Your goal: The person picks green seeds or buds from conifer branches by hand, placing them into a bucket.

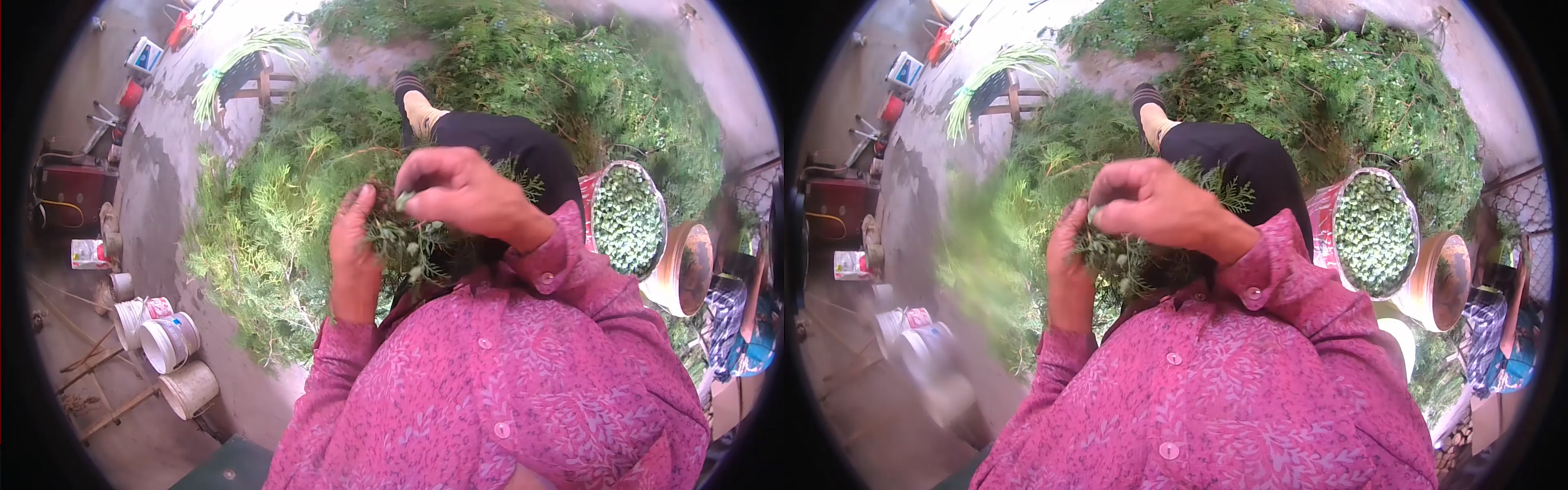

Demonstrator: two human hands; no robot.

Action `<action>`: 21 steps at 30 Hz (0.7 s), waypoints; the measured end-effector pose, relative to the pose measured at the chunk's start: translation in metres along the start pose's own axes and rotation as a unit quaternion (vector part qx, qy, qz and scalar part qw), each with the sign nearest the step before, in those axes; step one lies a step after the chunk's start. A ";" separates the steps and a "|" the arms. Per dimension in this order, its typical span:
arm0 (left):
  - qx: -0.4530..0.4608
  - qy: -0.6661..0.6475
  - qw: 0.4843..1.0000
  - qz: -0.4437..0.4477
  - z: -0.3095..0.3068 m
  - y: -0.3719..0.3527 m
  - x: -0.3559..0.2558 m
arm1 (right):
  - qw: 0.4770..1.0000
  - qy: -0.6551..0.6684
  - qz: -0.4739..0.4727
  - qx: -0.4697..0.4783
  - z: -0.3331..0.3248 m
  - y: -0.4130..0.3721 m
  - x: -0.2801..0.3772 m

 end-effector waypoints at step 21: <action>0.041 -0.138 0.988 -0.049 -0.002 0.019 -0.003 | 0.941 -0.322 -0.061 -0.088 0.019 -0.012 -0.014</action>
Point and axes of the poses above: each hand's wrist, its own y-axis towards the middle knuckle, its own z-axis out of the palm, x = y × z, the point moved 9 cm from there along y, towards the middle knuckle, and after that the axes turned 1 degree about x, right-handed, at the moved point
